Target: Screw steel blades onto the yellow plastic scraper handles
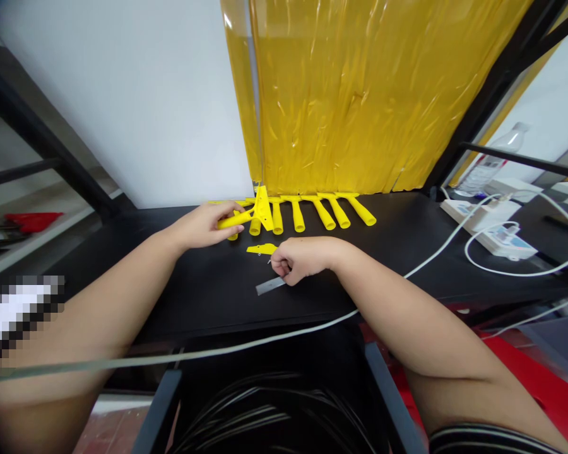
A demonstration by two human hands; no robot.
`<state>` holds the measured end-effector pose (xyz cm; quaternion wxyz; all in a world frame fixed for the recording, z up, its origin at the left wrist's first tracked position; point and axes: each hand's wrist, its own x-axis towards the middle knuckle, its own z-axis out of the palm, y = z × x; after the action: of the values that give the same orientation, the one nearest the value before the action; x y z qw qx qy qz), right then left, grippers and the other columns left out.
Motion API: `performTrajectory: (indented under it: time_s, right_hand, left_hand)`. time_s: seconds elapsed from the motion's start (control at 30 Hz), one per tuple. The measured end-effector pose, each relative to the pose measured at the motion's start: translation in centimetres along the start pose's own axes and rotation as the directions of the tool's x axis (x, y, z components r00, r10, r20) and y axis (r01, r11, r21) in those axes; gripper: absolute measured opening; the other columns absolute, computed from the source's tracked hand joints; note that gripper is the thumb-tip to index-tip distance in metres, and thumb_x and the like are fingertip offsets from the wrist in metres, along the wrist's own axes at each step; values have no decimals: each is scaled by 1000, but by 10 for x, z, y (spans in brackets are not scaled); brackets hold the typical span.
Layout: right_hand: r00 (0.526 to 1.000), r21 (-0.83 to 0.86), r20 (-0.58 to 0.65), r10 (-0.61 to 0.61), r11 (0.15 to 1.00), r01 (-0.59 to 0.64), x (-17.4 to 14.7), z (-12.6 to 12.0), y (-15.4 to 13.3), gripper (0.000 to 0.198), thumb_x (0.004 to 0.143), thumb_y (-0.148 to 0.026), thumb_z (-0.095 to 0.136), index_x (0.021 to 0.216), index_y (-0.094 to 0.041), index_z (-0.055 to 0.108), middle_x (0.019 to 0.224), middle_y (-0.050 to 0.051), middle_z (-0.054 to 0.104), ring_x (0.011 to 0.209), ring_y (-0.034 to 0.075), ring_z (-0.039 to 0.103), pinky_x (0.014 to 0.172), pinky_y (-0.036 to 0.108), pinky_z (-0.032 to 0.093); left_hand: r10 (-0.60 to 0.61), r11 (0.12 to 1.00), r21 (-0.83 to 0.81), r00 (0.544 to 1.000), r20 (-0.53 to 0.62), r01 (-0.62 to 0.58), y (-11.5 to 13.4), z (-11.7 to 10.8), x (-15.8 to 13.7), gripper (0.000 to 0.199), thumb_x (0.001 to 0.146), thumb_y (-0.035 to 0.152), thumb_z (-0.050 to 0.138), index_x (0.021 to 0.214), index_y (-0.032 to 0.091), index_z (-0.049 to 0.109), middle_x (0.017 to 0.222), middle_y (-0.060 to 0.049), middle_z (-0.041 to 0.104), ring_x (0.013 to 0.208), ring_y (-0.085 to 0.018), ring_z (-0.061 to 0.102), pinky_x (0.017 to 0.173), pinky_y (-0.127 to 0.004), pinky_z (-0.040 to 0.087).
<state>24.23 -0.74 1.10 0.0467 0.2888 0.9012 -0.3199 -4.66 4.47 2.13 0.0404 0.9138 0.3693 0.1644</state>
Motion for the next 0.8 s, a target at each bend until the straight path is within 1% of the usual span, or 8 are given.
performTrajectory:
  time_s: [0.13, 0.23, 0.33, 0.43, 0.5, 0.57, 0.67, 0.8]
  right_hand:
    - [1000, 232, 0, -2, 973, 1, -4, -4, 6, 26, 78, -15, 70, 103, -16, 69, 76, -5, 61, 66, 11, 51, 63, 24, 41]
    - [988, 344, -150, -29, 936, 79, -7, -9, 13, 18, 82, -22, 71, 99, -17, 68, 77, -4, 61, 68, 11, 53, 67, 25, 45]
    - [909, 441, -417, -9, 872, 211, -7, -12, 23, 17, 83, -29, 75, 88, -19, 62, 82, -2, 64, 77, 13, 60, 77, 29, 50]
    - [799, 537, -590, 121, 798, 276, -2, -13, 31, 23, 82, -34, 79, 88, -19, 63, 83, 1, 69, 80, 16, 66, 83, 32, 54]
    - [754, 581, -623, 210, 769, 266, 1, -13, 35, 24, 81, -34, 81, 94, -19, 66, 83, 3, 72, 78, 17, 68, 82, 34, 56]
    - [723, 584, -645, 249, 770, 256, 3, -14, 38, 28, 81, -34, 82, 102, -19, 69, 82, 3, 73, 75, 16, 68, 79, 33, 57]
    - [685, 541, -690, 234, 796, 272, 3, -15, 41, 35, 79, -32, 83, 108, -19, 70, 83, 2, 72, 72, 15, 67, 75, 32, 57]
    - [660, 548, -711, 243, 779, 304, 4, -15, 44, 40, 75, -32, 88, 107, -22, 66, 88, 2, 74, 81, 16, 70, 78, 32, 58]
  left_hand:
    - [88, 996, 20, 995, -57, -87, -3, 2, 2, 24, 89, 31, 61, 109, 18, 64, 103, -9, 70, 89, -22, 64, 81, -35, 49]
    - [76, 997, 18, 996, -56, -75, -4, 4, 2, 30, 84, 26, 60, 113, 18, 63, 108, -10, 71, 91, -24, 66, 84, -37, 51]
    - [51, 999, 13, 998, -46, -50, -2, 4, 0, 43, 83, 22, 58, 125, 18, 60, 121, -12, 71, 102, -25, 68, 90, -37, 52]
    - [41, 999, 36, 999, -33, -40, 2, 4, -1, 48, 83, 18, 56, 131, 17, 58, 128, -14, 70, 108, -27, 69, 93, -38, 52]
    - [41, 998, 56, 999, -23, -40, 3, 4, -1, 48, 83, 17, 56, 131, 17, 59, 126, -14, 70, 104, -27, 69, 90, -38, 53]
    - [43, 997, 71, 999, -20, -42, 4, 4, -1, 48, 83, 17, 56, 131, 17, 60, 125, -13, 71, 101, -26, 69, 89, -38, 53]
    - [32, 996, 79, 999, -20, -30, 3, 3, 0, 47, 83, 17, 56, 130, 18, 60, 126, -13, 70, 105, -27, 69, 92, -39, 53]
    - [42, 996, 80, 999, -15, -41, 5, 5, 0, 47, 84, 18, 56, 131, 18, 60, 129, -13, 69, 113, -28, 67, 96, -40, 53]
